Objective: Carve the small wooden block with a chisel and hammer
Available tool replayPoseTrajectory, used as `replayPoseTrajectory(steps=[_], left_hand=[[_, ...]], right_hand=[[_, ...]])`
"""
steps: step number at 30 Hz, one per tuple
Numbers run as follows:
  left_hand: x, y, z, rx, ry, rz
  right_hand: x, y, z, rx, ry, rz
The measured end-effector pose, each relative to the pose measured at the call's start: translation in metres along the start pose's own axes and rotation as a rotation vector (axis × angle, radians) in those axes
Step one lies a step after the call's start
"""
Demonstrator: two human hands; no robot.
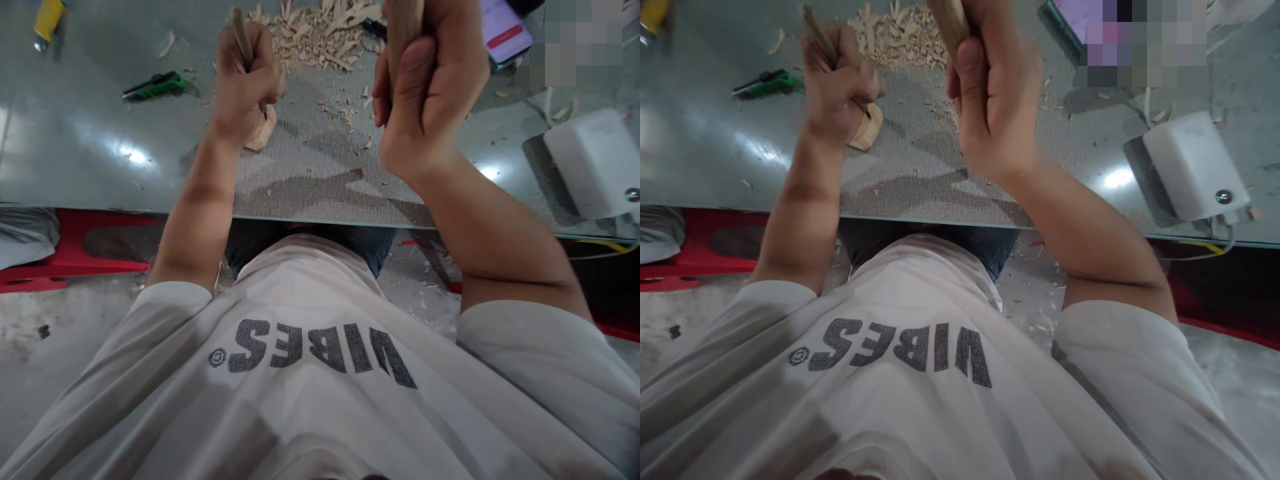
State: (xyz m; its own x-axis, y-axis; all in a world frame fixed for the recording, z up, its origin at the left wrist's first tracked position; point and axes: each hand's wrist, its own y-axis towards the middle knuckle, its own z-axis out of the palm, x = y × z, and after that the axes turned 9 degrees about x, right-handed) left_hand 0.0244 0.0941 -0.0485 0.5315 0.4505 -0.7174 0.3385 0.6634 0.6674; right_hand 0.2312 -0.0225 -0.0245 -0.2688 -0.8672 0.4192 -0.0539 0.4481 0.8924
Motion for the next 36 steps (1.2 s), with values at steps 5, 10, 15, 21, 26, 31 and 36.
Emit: replayPoseTrajectory(steps=[5, 10, 15, 21, 26, 31, 36], left_hand=[[0.003, 0.0, 0.008, -0.04, -0.013, 0.06], [-0.006, -0.009, 0.015, -0.055, -0.024, -0.086], [-0.009, -0.008, 0.016, -0.097, -0.126, -0.084], [-0.009, 0.002, 0.009, -0.094, -0.086, -0.012], [-0.016, 0.004, 0.007, -0.173, 0.086, -0.086], [-0.016, 0.006, -0.018, -0.099, 0.362, -0.143], [-0.061, -0.003, -0.039, 0.145, 0.988, -0.468]], right_hand=[[0.003, 0.001, 0.003, -0.048, 0.09, -0.087], [0.013, 0.001, -0.009, 0.341, -0.13, 0.179], [0.02, 0.002, -0.015, 0.353, -0.037, 0.261], [0.013, 0.002, -0.011, 0.257, 0.04, 0.258], [0.011, 0.0, -0.014, 0.303, 0.001, 0.284], [0.011, 0.001, -0.014, 0.314, -0.029, 0.325], [0.004, 0.002, -0.016, 0.37, -0.132, 0.394]])
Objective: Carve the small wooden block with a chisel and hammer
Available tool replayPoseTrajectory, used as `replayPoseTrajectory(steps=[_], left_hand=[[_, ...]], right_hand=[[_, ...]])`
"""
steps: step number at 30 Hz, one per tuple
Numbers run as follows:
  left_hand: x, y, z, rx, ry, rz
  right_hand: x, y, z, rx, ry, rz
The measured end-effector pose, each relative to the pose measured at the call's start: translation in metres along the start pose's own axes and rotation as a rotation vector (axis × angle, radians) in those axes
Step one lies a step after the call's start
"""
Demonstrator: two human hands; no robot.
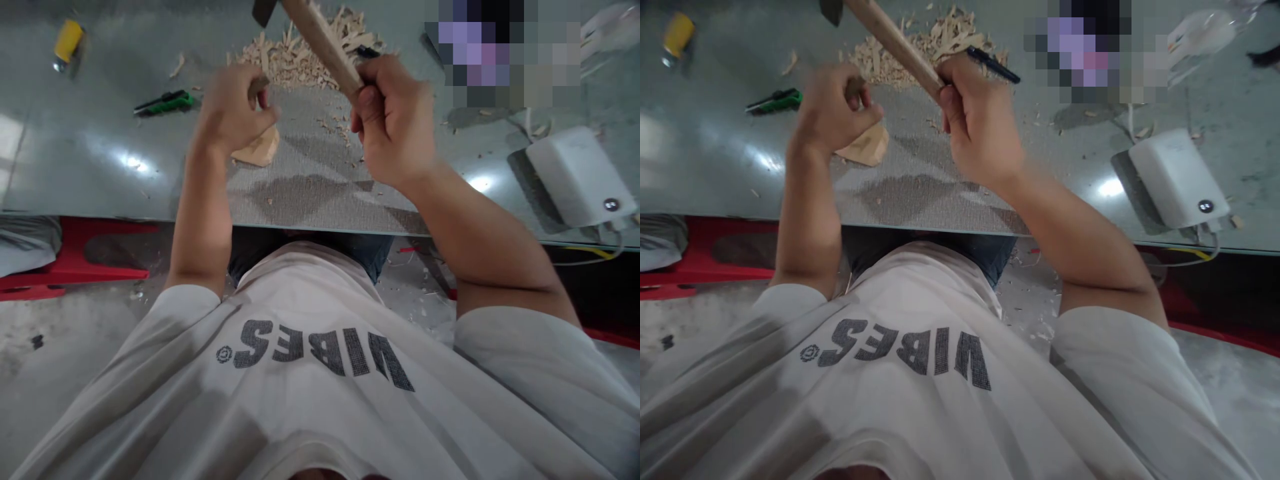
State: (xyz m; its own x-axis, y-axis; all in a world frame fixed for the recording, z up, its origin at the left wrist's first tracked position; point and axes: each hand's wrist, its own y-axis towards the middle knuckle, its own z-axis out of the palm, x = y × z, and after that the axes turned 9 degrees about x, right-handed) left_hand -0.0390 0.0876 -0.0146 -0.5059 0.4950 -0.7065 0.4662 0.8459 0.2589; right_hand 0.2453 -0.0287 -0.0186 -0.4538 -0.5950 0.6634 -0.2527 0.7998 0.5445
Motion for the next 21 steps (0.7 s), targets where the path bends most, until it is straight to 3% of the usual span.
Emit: replayPoseTrajectory(steps=[4, 5, 8, 11, 14, 16, 18, 21], left_hand=[[-0.006, -0.017, -0.026, 0.128, 0.224, -0.214], [-0.006, -0.019, -0.028, 0.204, 0.257, -0.264], [-0.001, -0.017, -0.023, 0.273, 0.22, -0.288], [0.003, -0.01, -0.004, 0.269, 0.021, -0.154], [-0.001, -0.001, 0.027, 0.029, -0.316, 0.099], [-0.009, 0.003, 0.049, -0.07, -0.668, 0.229], [-0.017, 0.004, 0.067, -0.04, -0.928, 0.249], [-0.029, 0.001, 0.081, 0.045, -1.071, 0.2]], right_hand=[[-0.017, 0.002, 0.002, 0.029, -0.059, 0.058], [-0.021, 0.003, 0.003, 0.034, -0.062, 0.067], [-0.028, 0.003, 0.005, 0.027, -0.069, 0.076], [-0.029, 0.002, 0.005, 0.005, -0.084, 0.084], [-0.029, 0.003, 0.003, 0.037, -0.082, 0.1], [-0.03, 0.004, 0.003, 0.043, -0.068, 0.101], [-0.028, 0.005, 0.002, 0.037, -0.064, 0.103], [-0.018, 0.004, -0.002, 0.036, -0.057, 0.109]])
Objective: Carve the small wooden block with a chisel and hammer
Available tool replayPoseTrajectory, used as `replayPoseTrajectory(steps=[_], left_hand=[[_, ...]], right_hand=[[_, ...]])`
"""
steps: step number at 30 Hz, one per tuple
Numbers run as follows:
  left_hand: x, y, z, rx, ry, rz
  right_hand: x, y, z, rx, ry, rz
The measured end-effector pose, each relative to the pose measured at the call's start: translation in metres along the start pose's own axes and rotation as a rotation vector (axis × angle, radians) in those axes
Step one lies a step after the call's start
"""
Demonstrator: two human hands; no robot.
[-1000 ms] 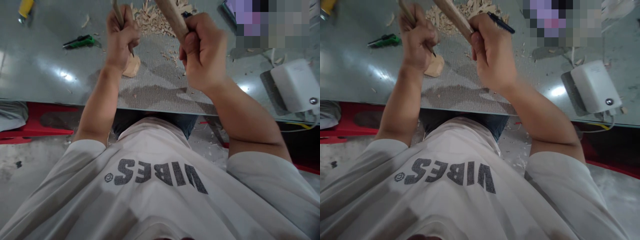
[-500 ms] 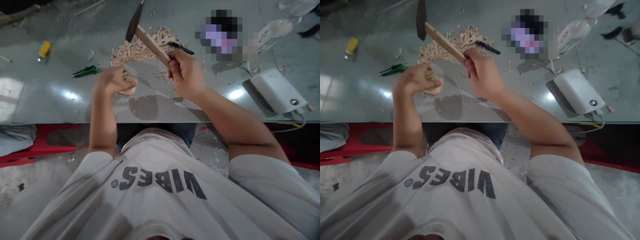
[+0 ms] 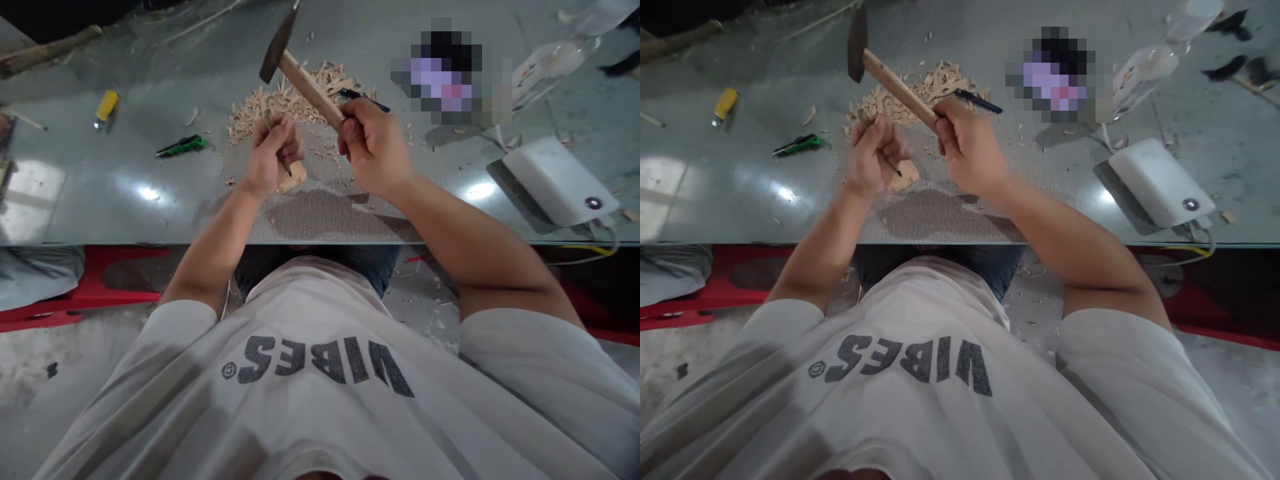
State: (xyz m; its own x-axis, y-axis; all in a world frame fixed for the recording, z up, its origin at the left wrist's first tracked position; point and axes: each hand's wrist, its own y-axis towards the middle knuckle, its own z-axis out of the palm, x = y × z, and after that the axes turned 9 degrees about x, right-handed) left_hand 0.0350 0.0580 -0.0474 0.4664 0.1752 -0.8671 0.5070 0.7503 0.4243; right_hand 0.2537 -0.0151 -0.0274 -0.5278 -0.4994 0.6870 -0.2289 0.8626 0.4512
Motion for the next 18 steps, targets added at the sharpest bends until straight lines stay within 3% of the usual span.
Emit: replayPoseTrajectory(steps=[6, 9, 13, 18], left_hand=[[0.0, -0.003, 0.011, -0.04, -0.034, -0.15], [0.006, -0.002, 0.013, -0.084, 0.043, -0.185], [0.008, -0.001, 0.017, -0.087, 0.133, -0.161], [0.0, -0.001, 0.024, -0.071, 0.127, -0.156]], right_hand=[[0.015, -0.004, -0.005, 0.025, 0.065, 0.009], [0.012, 0.0, 0.0, -0.041, 0.077, -0.014], [0.011, 0.003, 0.002, -0.047, 0.051, 0.005], [0.023, -0.002, -0.012, 0.022, 0.045, 0.016]])
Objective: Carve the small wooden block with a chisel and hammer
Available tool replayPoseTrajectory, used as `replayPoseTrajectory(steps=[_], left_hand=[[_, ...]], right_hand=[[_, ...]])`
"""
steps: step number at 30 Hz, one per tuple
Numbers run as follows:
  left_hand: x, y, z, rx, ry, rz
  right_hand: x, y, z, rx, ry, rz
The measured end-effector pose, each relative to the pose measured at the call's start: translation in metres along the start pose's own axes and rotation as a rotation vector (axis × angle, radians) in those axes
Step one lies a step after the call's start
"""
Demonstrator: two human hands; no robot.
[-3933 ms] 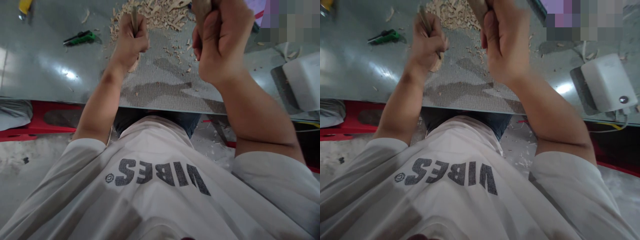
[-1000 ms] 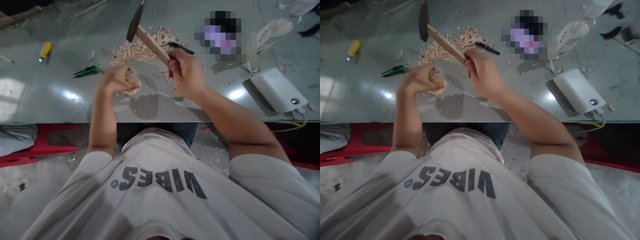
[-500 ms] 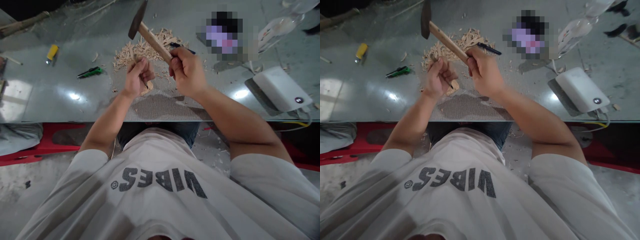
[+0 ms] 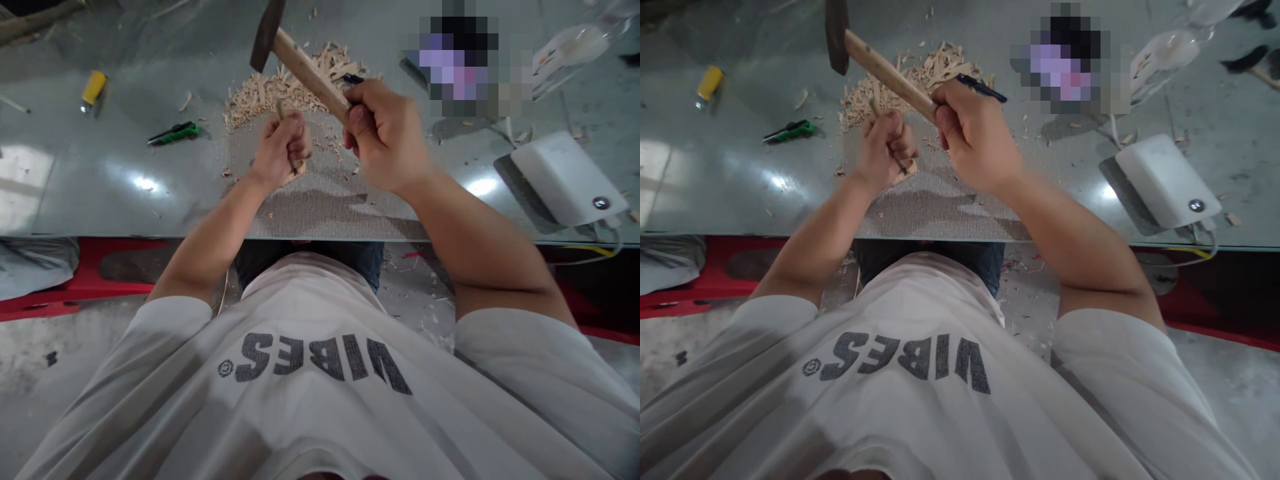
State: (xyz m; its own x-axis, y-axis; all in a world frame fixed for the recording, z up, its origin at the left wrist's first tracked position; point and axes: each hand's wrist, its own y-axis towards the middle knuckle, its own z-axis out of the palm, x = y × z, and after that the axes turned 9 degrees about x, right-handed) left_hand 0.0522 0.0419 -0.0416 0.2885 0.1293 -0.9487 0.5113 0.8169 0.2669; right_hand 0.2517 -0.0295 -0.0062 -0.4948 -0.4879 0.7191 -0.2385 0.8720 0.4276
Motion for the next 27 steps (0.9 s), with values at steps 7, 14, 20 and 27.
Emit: replayPoseTrajectory(steps=[7, 14, 20, 27], left_hand=[[0.009, 0.003, -0.006, -0.012, -0.045, 0.022], [0.011, -0.001, -0.002, -0.048, 0.004, 0.015], [0.018, 0.0, -0.001, -0.119, 0.061, -0.05], [0.016, -0.001, 0.004, -0.075, 0.064, 0.002]], right_hand=[[0.006, -0.004, -0.008, 0.029, 0.011, -0.06], [0.015, -0.009, -0.014, -0.041, -0.042, -0.141], [-0.003, -0.008, -0.034, -0.018, -0.285, -0.216], [0.014, -0.011, -0.052, -0.065, -0.199, -0.206]])
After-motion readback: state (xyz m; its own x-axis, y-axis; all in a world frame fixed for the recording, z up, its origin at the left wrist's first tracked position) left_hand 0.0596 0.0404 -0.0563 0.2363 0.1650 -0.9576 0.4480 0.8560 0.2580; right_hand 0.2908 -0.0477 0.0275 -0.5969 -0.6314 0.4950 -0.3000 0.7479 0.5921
